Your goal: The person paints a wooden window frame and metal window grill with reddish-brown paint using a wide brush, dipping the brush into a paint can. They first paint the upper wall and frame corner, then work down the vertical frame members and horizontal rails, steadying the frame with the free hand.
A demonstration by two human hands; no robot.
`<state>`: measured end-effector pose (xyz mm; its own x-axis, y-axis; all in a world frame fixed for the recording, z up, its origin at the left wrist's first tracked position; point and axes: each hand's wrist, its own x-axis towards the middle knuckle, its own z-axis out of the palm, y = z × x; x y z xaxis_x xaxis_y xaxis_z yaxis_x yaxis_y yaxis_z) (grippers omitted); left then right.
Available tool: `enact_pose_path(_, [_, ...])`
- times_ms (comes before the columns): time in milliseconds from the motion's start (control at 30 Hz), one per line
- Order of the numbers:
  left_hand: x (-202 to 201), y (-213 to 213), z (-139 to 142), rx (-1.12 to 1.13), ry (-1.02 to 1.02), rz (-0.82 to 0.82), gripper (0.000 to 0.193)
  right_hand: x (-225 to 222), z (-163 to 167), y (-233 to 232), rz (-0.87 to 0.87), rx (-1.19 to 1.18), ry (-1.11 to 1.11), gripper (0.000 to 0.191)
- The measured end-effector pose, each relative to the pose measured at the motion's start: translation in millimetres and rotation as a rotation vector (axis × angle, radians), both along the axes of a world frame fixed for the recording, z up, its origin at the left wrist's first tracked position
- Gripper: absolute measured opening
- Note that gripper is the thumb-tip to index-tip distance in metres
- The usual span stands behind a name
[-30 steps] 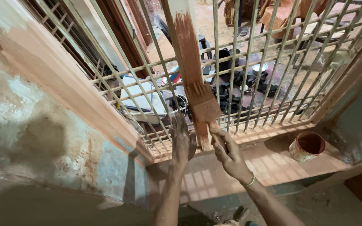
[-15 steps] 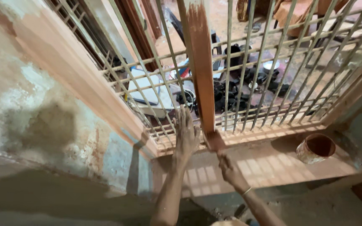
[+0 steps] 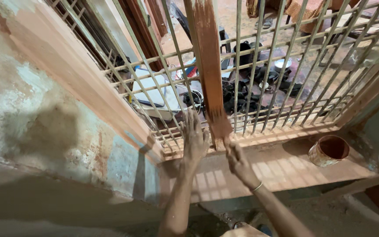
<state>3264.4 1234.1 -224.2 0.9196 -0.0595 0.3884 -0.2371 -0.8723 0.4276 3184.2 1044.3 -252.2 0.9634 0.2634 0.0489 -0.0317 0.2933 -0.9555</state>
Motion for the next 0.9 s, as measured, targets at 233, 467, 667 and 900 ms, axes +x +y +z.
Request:
enact_pose_path(233, [-2.9,2.6,0.9,0.021,-0.033,0.008,0.079,-8.4,-6.3,1.4,-0.009,-0.126,0.421,0.032])
enact_pose_path(467, [-1.8,-6.2,3.6,0.008,-0.049,-0.028,0.082,-1.3,17.7,-5.8,-0.054,-0.002,-0.267,0.04])
enact_pose_path(667, [-7.8,-4.5,9.7,-0.023,-0.056,0.009,0.079,2.2,20.1,-6.9,-0.069,-0.013,-0.299,0.038])
enact_pose_path(900, [-15.3,9.9,19.3,-0.02,-0.106,-0.003,0.073,-6.0,-6.9,-3.2,0.01,-0.042,0.256,0.029])
